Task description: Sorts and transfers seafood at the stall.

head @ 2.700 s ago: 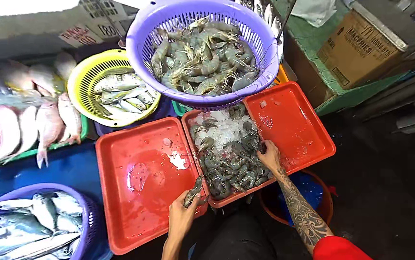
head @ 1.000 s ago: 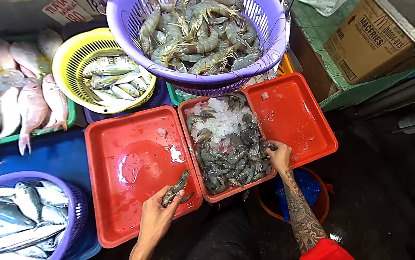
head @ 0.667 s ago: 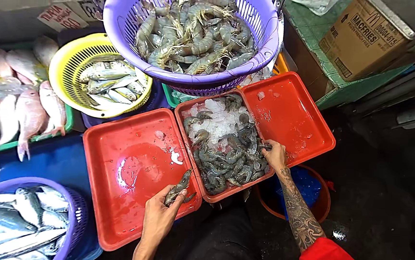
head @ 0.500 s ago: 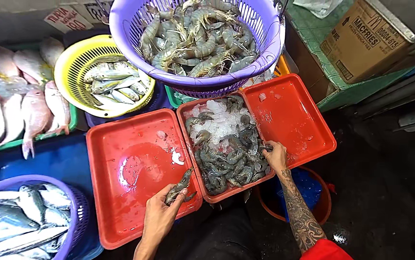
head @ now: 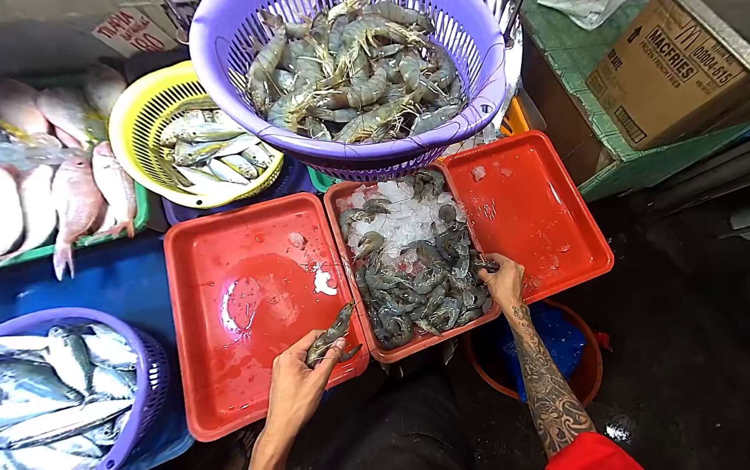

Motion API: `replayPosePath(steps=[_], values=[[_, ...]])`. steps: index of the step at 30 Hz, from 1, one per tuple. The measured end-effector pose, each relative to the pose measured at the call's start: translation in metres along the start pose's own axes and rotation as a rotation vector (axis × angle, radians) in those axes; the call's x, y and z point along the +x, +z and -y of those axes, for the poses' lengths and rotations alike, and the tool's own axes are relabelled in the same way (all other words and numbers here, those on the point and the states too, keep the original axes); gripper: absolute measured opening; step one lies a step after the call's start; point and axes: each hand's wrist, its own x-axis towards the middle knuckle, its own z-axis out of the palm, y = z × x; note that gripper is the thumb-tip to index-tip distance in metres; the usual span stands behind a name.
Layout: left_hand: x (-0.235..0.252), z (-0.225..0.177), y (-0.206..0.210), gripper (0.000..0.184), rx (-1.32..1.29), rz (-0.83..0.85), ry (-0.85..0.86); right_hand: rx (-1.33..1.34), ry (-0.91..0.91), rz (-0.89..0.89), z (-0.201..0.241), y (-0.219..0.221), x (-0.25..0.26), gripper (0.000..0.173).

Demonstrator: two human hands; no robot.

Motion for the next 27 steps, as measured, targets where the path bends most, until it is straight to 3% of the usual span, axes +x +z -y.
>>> replayPosePath(steps=[16, 19, 23, 25, 27], values=[[0.001, -0.014, 0.001, 0.017, -0.003, 0.055, 0.044, -0.1, -0.003, 0.073, -0.002, 0.001, -0.008, 0.031], [0.016, -0.074, -0.025, 0.02, 0.023, 0.027, 0.286, -0.101, -0.05, 0.05, -0.001, 0.0, -0.007, 0.031], [0.061, -0.206, -0.087, 0.031, 0.326, -0.238, 0.669, -0.134, -0.021, 0.154, 0.025, -0.013, -0.007, 0.037], [0.106, -0.269, -0.105, 0.039, 0.49, -0.266, 0.711, -0.128, 0.01, 0.216, 0.034, -0.019, -0.014, 0.041], [0.161, -0.302, -0.097, 0.041, 0.54, -0.186, 0.664, -0.085, 0.051, 0.204, 0.021, -0.008, -0.023, 0.042]])
